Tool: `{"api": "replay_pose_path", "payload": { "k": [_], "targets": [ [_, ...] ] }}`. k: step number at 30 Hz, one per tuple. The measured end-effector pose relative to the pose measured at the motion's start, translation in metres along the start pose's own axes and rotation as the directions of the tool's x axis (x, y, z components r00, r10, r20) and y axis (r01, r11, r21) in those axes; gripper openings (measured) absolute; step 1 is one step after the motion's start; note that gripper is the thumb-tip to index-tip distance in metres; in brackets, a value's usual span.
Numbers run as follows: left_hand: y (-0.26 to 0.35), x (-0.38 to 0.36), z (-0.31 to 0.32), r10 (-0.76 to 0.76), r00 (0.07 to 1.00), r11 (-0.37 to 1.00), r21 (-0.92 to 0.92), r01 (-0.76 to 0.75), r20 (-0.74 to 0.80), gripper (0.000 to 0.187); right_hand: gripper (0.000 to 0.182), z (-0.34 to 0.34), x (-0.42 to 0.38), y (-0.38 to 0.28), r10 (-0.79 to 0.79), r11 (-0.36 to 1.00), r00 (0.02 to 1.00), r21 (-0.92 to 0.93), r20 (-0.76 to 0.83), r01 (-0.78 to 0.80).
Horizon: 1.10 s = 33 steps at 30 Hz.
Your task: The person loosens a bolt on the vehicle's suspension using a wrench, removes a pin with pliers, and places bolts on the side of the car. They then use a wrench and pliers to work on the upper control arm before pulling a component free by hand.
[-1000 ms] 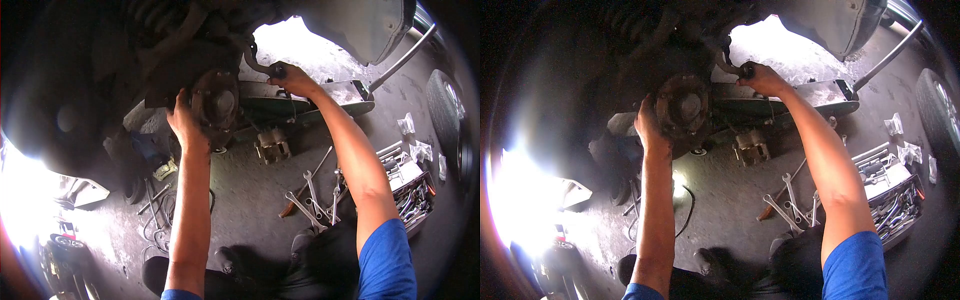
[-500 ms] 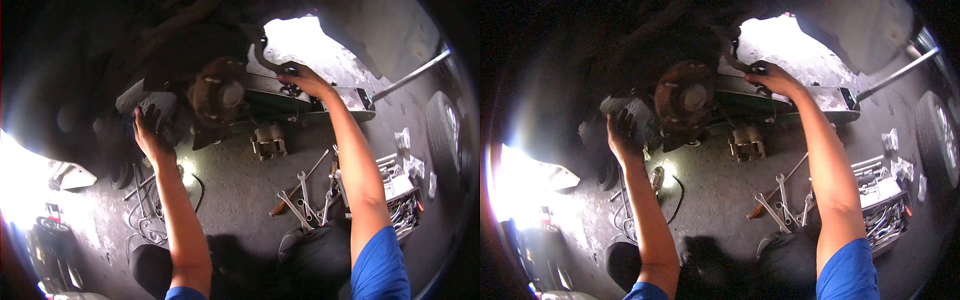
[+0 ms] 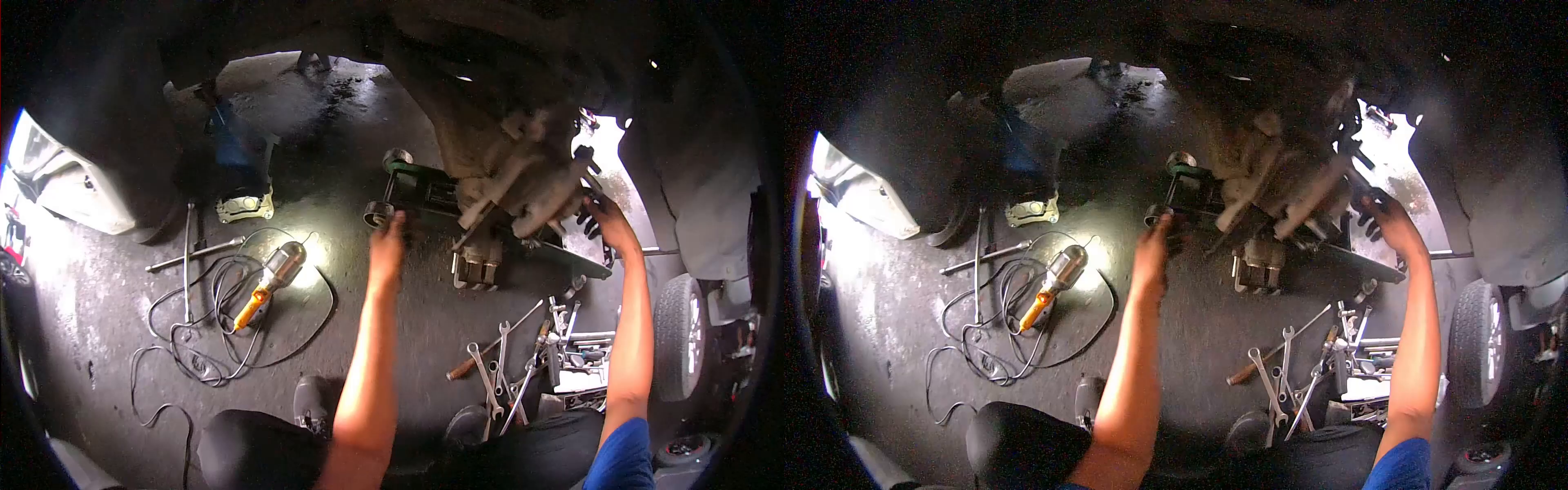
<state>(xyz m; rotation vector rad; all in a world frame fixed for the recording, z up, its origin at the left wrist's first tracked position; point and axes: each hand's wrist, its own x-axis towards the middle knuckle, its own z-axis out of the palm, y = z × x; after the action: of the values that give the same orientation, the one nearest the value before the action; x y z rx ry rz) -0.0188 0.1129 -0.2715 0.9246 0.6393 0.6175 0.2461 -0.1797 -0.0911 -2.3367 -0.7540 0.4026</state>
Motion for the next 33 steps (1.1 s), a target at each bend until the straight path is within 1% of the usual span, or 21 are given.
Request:
{"api": "replay_pose_path", "payload": {
  "k": [2,4,6,8,10,13,14,16,17,18,19,21,24,25,27,28,29,30,31,32,33],
  "targets": [
    [-0.009,0.013,0.018,-0.009,1.000,0.999,0.047,0.008,0.020,0.055,0.048,0.006,-0.004,-0.003,0.032,0.999,0.997,-0.036,-0.064,-0.034],
    [-0.006,0.023,0.038,-0.094,0.984,0.995,-0.022,0.099,0.153,0.055,0.039,0.011,-0.016,-0.021,-0.018,0.960,0.990,-0.278,-0.140,-0.022],
    [-0.021,0.053,0.063,-0.096,0.966,0.984,-0.121,0.128,0.239,0.051,0.036,0.003,-0.022,-0.027,0.084,0.946,0.992,-0.304,-0.091,-0.108],
    [-0.073,0.098,0.090,-0.084,0.951,0.954,-0.251,0.163,0.298,0.046,0.035,-0.003,-0.032,-0.039,0.194,0.933,0.979,-0.299,-0.058,-0.202],
    [-0.093,0.112,0.114,-0.072,0.930,0.949,-0.261,0.175,0.361,0.037,0.036,-0.001,-0.051,-0.076,0.277,0.898,0.959,-0.339,-0.059,-0.280],
    [-0.129,0.125,0.134,-0.063,0.869,0.941,-0.262,0.216,0.491,0.029,0.042,0.001,-0.079,-0.092,0.209,0.748,0.976,-0.652,0.060,-0.121],
    [-0.159,0.140,0.139,-0.051,0.833,0.929,-0.280,0.242,0.550,0.028,0.052,0.017,-0.091,-0.111,0.385,0.715,0.923,-0.638,0.019,-0.285],
    [-0.147,0.139,0.136,-0.253,0.812,0.783,-0.381,0.492,0.527,0.028,0.066,0.055,-0.121,-0.141,0.621,0.568,0.784,-0.680,-0.017,-0.465],
    [-0.139,0.138,0.134,-0.350,0.788,0.680,-0.441,0.586,0.506,0.028,0.065,0.071,-0.137,-0.147,0.640,0.628,0.755,-0.660,0.138,-0.412],
    [-0.165,0.140,0.141,-0.121,0.872,0.880,-0.356,0.315,0.473,0.029,0.064,0.087,-0.152,-0.152,0.644,0.689,0.708,-0.621,0.289,-0.373],
    [-0.173,0.138,0.142,-0.062,0.884,0.922,-0.313,0.229,0.464,0.031,0.066,0.106,-0.170,-0.150,0.564,0.799,0.668,-0.522,0.484,-0.297],
    [-0.188,0.135,0.142,0.058,0.896,0.974,-0.221,0.045,0.440,0.033,0.064,0.126,-0.183,-0.140,0.638,0.765,0.580,-0.498,0.506,-0.408],
    [-0.164,0.130,0.135,0.010,0.881,0.968,-0.225,0.110,0.473,0.035,0.054,0.133,-0.188,-0.136,0.653,0.680,0.649,-0.681,0.391,-0.273],
    [-0.161,0.133,0.133,-0.021,0.874,0.949,-0.265,0.171,0.486,0.035,0.053,0.133,-0.187,-0.133,0.630,0.699,0.693,-0.644,0.350,-0.311],
    [-0.154,0.133,0.133,-0.030,0.882,0.945,-0.274,0.178,0.471,0.035,0.052,0.131,-0.181,-0.126,0.582,0.740,0.770,-0.562,0.261,-0.369],
    [-0.150,0.132,0.135,-0.005,0.897,0.962,-0.242,0.124,0.442,0.033,0.052,0.131,-0.182,-0.123,0.482,0.784,0.846,-0.544,0.229,-0.299],
    [-0.146,0.131,0.136,-0.071,0.906,0.923,-0.316,0.218,0.418,0.032,0.052,0.131,-0.180,-0.124,0.488,0.783,0.838,-0.546,0.243,-0.298],
    [-0.139,0.129,0.137,-0.137,0.910,0.869,-0.394,0.300,0.392,0.031,0.053,0.131,-0.178,-0.128,0.498,0.782,0.829,-0.545,0.256,-0.301],
    [-0.125,0.125,0.137,-0.298,0.867,0.674,-0.556,0.487,0.400,0.030,0.053,0.132,-0.177,-0.131,0.509,0.781,0.817,-0.544,0.270,-0.307],
    [-0.110,0.122,0.138,-0.440,0.784,0.410,-0.679,0.609,0.437,0.029,0.053,0.131,-0.177,-0.130,0.491,0.798,0.823,-0.525,0.285,-0.294],
    [-0.110,0.125,0.138,-0.412,0.831,0.615,-0.558,0.557,0.375,0.029,0.052,0.130,-0.178,-0.127,0.476,0.815,0.827,-0.504,0.300,-0.286]
  ]
}}
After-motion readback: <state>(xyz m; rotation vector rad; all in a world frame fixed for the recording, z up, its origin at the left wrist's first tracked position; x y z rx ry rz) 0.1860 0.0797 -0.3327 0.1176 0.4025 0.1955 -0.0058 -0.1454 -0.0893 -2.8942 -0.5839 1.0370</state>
